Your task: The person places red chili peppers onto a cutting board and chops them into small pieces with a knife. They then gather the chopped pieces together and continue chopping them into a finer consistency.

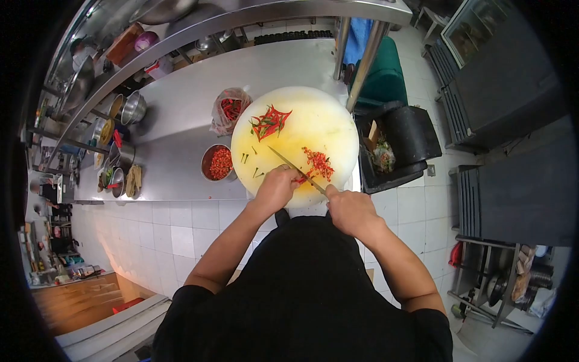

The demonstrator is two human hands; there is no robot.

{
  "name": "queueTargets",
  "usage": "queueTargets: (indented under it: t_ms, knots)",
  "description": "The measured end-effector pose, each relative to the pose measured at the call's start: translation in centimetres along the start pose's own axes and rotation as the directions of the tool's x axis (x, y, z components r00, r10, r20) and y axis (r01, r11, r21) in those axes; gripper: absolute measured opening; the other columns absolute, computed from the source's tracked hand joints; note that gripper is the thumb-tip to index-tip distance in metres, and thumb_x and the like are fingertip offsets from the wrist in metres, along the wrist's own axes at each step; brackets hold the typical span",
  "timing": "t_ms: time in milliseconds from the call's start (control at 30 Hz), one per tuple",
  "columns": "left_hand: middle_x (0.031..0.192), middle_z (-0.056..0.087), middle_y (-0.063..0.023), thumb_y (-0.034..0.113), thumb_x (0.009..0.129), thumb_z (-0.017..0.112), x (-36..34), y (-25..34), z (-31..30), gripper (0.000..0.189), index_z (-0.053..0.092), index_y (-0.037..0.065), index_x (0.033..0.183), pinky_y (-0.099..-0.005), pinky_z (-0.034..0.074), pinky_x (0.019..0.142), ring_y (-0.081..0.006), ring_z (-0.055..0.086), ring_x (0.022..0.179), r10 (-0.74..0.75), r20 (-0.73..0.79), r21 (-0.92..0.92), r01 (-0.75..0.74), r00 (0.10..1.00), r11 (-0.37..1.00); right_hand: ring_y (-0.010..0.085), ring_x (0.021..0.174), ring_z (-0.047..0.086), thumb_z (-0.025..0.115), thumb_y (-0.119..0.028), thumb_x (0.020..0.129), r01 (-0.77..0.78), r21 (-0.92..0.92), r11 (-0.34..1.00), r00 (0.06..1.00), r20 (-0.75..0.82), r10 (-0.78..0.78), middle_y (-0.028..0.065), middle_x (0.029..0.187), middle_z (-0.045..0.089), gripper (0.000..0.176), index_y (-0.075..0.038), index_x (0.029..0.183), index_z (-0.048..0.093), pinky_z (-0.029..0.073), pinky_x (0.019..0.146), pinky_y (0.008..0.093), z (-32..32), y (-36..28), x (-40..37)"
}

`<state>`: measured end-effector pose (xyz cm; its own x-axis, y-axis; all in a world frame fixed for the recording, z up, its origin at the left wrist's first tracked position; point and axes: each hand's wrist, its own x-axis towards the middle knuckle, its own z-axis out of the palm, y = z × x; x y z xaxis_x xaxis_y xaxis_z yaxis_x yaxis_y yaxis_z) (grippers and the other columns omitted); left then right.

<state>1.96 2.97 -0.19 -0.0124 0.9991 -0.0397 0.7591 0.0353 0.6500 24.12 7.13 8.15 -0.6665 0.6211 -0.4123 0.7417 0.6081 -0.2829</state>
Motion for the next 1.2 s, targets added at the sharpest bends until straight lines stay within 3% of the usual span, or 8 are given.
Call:
queueTargets:
  t_ms: [100, 200, 367, 500, 700, 900, 1000, 1200]
  knots:
    - [0.098, 0.071, -0.0204, 0.003, 0.085, 0.073, 0.0, -0.3, 0.5, 0.015, 0.075, 0.0, 0.1, -0.0473, 0.055, 0.087, -0.0402, 0.069, 0.095, 0.011, -0.023, -0.026, -0.011, 1.0, 1.0, 0.043, 0.081, 0.074, 0.06, -0.019, 0.1, -0.026, -0.008, 1.0, 0.999, 0.039, 0.026, 0.0243, 0.085, 0.074, 0.023, 0.001, 0.111, 0.058, 0.058, 0.076, 0.0535, -1.6, -0.9, -0.8]
    - [0.096, 0.071, -0.0208, 0.003, 0.085, 0.072, 0.1, -0.5, 0.7, 0.012, 0.075, 0.0, 0.097, -0.0479, 0.055, 0.085, -0.0405, 0.068, 0.093, 0.021, -0.04, -0.029, -0.022, 0.999, 0.999, 0.0427, 0.081, 0.074, 0.061, -0.019, 0.1, -0.003, 0.077, 0.997, 0.999, -0.053, 0.007, 0.024, 0.085, 0.074, 0.022, 0.001, 0.111, 0.059, 0.058, 0.076, 0.0536, 1.4, 0.0, 0.9]
    - [0.094, 0.069, -0.0223, 0.004, 0.086, 0.071, -0.1, -0.8, 0.9, 0.007, 0.073, -0.001, 0.091, -0.0493, 0.054, 0.082, -0.041, 0.068, 0.09, 0.038, -0.059, 0.015, -0.037, 0.998, 0.999, 0.0425, 0.08, 0.074, 0.061, -0.02, 0.1, -0.005, 0.031, 1.0, 1.0, -0.007, 0.005, 0.0236, 0.084, 0.074, 0.024, 0.0, 0.112, 0.057, 0.058, 0.075, 0.0541, 0.3, -0.4, -0.1]
    - [0.096, 0.072, -0.0193, 0.006, 0.085, 0.076, -0.4, -0.3, 0.4, 0.012, 0.077, 0.001, 0.096, -0.0465, 0.055, 0.085, -0.038, 0.069, 0.093, -0.012, -0.04, 0.04, 0.013, 0.999, 0.999, 0.0425, 0.08, 0.074, 0.06, -0.021, 0.101, -0.003, 0.118, 0.993, 0.999, -0.04, 0.008, 0.0235, 0.084, 0.074, 0.023, 0.0, 0.111, 0.056, 0.058, 0.075, 0.0542, 2.3, 0.6, 1.2]
    - [0.092, 0.072, -0.0203, 0.004, 0.084, 0.074, -1.0, -0.7, 0.4, 0.01, 0.077, 0.001, 0.093, -0.0471, 0.055, 0.084, -0.039, 0.07, 0.09, 0.006, -0.08, 0.036, -0.003, 0.997, 0.999, 0.0432, 0.078, 0.074, 0.059, -0.021, 0.101, 0.026, 0.075, 0.997, 0.997, -0.078, -0.02, 0.0228, 0.082, 0.074, 0.022, -0.001, 0.11, 0.056, 0.058, 0.073, 0.0532, 2.9, 0.2, 1.1]
    - [0.091, 0.072, -0.022, 0.004, 0.084, 0.073, -0.7, -0.7, 0.3, 0.009, 0.076, -0.001, 0.091, -0.0483, 0.055, 0.083, -0.04, 0.07, 0.091, 0.016, -0.054, 0.113, -0.01, 0.998, 0.994, 0.0397, 0.078, 0.076, 0.06, -0.013, 0.096, 0.025, -0.061, 0.998, 1.0, -0.002, -0.025, 0.0218, 0.081, 0.074, 0.019, 0.0, 0.109, 0.058, 0.059, 0.071, 0.0491, 0.1, -0.9, -0.6]
    - [0.092, 0.072, -0.0224, 0.004, 0.084, 0.073, -0.5, -0.6, 0.1, 0.008, 0.075, -0.001, 0.09, -0.0484, 0.055, 0.083, -0.0402, 0.07, 0.09, 0.027, -0.06, 0.099, -0.021, 0.998, 0.995, 0.0379, 0.078, 0.076, 0.06, -0.011, 0.094, 0.049, 0.016, 0.999, 0.997, -0.068, -0.048, 0.022, 0.081, 0.075, 0.019, 0.001, 0.11, 0.059, 0.06, 0.071, 0.0478, 1.5, -0.3, 0.8]
    - [0.09, 0.072, -0.0227, 0.005, 0.084, 0.073, -0.7, -1.1, 0.6, 0.008, 0.075, -0.001, 0.089, -0.0484, 0.056, 0.083, -0.0404, 0.071, 0.087, 0.014, -0.059, 0.106, -0.008, 0.998, 0.994, 0.0387, 0.079, 0.076, 0.06, -0.017, 0.099, 0.029, -0.041, 0.999, 0.999, -0.021, -0.03, 0.022, 0.082, 0.075, 0.02, 0.0, 0.109, 0.059, 0.059, 0.073, 0.0496, 1.5, -0.6, 0.2]
